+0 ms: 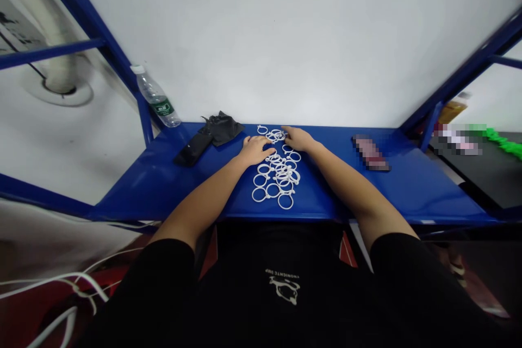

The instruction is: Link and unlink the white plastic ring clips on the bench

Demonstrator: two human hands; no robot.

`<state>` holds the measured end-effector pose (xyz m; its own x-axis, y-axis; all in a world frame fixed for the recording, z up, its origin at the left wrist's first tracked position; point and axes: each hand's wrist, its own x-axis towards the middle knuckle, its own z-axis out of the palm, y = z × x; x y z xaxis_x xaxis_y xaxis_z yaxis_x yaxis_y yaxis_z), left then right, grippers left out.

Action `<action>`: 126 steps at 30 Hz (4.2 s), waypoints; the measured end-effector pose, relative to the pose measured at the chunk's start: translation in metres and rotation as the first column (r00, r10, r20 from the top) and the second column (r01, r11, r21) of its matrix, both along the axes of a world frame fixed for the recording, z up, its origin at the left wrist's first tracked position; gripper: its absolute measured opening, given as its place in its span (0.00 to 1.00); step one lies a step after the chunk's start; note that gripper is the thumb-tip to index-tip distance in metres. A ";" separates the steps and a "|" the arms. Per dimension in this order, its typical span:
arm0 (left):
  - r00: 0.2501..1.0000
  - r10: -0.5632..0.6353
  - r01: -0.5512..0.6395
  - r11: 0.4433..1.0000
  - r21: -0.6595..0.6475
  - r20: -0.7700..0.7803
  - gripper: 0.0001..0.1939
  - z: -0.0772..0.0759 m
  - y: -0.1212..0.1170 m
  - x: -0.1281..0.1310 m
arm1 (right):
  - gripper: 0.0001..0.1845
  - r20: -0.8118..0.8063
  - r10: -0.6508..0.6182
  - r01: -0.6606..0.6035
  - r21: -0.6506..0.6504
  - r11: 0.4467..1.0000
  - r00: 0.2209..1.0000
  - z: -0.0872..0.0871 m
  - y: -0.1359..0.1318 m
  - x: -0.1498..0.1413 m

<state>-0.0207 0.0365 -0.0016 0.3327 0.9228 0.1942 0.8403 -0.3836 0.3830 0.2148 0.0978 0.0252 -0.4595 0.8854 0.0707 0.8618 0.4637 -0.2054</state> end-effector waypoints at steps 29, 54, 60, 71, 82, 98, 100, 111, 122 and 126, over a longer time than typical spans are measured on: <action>0.998 0.030 -0.029 0.999 -0.015 0.050 0.23 -0.004 0.014 0.003 | 0.20 -0.898 -0.187 -0.080 -0.238 0.968 0.399 -0.002 -0.098 -0.007; 0.951 -0.238 0.179 0.944 0.278 0.195 0.10 0.024 -0.031 0.012 | 0.24 -0.795 0.031 -0.052 0.000 0.999 0.606 -0.011 -0.099 0.002; 0.954 -0.214 0.156 0.952 0.262 0.211 0.09 0.020 -0.033 0.016 | 0.26 -0.835 -0.006 -0.095 -0.070 0.993 0.550 -0.013 -0.099 0.002; 0.969 -0.227 0.206 0.961 0.184 0.100 0.17 0.009 -0.010 0.020 | 0.17 -0.427 0.025 0.069 0.203 0.977 0.904 0.007 -0.088 0.023; 0.987 -0.158 0.158 0.984 0.079 0.004 0.20 0.005 -0.004 0.020 | 0.18 -0.121 0.100 -0.089 0.098 0.991 0.988 0.002 -0.085 0.021; 0.978 -0.116 0.109 0.993 0.052 0.171 0.26 -0.011 0.013 0.019 | 0.14 -0.327 0.075 -0.035 0.127 0.991 0.942 0.004 -0.088 0.006; 0.944 -0.092 0.080 0.996 0.048 0.318 0.28 -0.015 0.017 0.018 | 0.14 -0.297 0.074 -0.039 0.122 0.992 0.952 0.010 -0.085 0.003; 0.891 0.039 -0.066 0.997 0.042 0.453 0.11 -0.017 0.021 -0.001 | 0.29 0.047 0.026 -0.028 0.033 0.999 0.999 0.007 -0.059 -0.018; 0.954 -0.135 0.085 0.978 0.189 0.267 0.10 -0.009 0.007 0.007 | 0.18 -0.171 0.075 -0.046 0.164 0.985 0.983 -0.005 -0.061 -0.013; 0.955 -0.148 0.066 0.950 0.305 0.255 0.07 -0.006 0.004 0.008 | 0.13 -0.379 0.143 -0.054 0.234 0.971 0.914 -0.010 -0.063 -0.013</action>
